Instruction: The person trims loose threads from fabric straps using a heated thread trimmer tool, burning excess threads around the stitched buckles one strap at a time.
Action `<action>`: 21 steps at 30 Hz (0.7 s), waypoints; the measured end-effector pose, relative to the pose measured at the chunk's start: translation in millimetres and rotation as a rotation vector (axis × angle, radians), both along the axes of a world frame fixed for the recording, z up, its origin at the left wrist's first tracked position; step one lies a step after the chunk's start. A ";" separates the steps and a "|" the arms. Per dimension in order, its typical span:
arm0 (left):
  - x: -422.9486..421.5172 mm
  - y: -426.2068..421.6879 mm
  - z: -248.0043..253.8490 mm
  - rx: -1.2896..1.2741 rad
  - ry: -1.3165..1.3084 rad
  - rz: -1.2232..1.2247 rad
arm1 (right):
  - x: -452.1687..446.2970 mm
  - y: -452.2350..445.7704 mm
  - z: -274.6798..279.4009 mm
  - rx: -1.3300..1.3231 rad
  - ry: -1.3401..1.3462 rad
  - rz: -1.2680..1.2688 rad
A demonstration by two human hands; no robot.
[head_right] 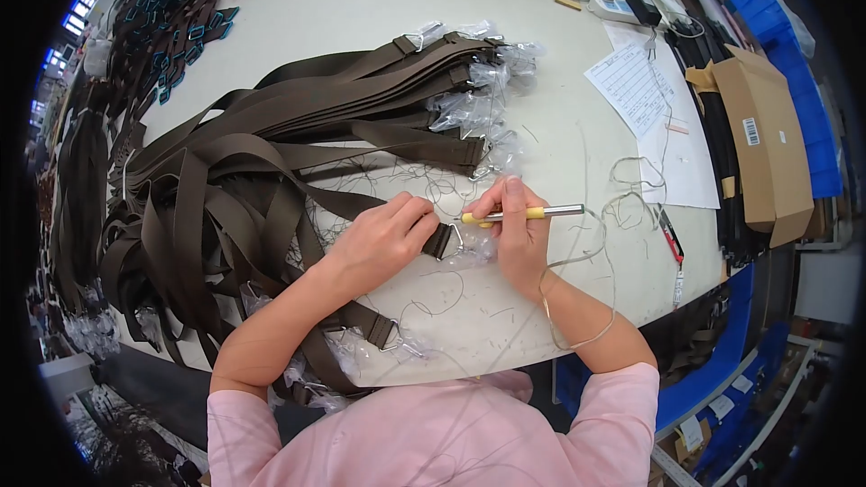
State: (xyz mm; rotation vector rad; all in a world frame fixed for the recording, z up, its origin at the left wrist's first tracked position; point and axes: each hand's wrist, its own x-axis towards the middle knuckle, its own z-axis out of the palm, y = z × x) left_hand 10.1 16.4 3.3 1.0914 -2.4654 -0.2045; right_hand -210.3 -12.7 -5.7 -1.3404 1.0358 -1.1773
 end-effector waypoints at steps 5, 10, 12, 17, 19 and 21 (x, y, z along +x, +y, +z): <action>1.4 -2.7 -1.6 0.002 0.063 0.040 | 5.2 1.8 8.6 0.049 0.084 0.121; 4.5 -1.6 5.8 0.148 0.199 0.085 | 6.3 1.0 10.2 0.193 0.042 0.121; 2.9 2.9 14.9 0.165 0.188 0.075 | 6.3 0.1 12.4 0.224 0.004 0.095; -8.4 7.9 4.2 -0.102 -0.126 -0.013 | 3.5 -2.6 9.4 0.209 -0.018 0.107; -11.5 7.6 0.6 -0.156 -0.163 -0.002 | 3.5 -1.8 9.2 0.209 -0.011 0.098; -10.4 4.8 -1.0 -0.117 -0.089 0.019 | 4.1 -1.7 9.8 0.209 -0.002 0.097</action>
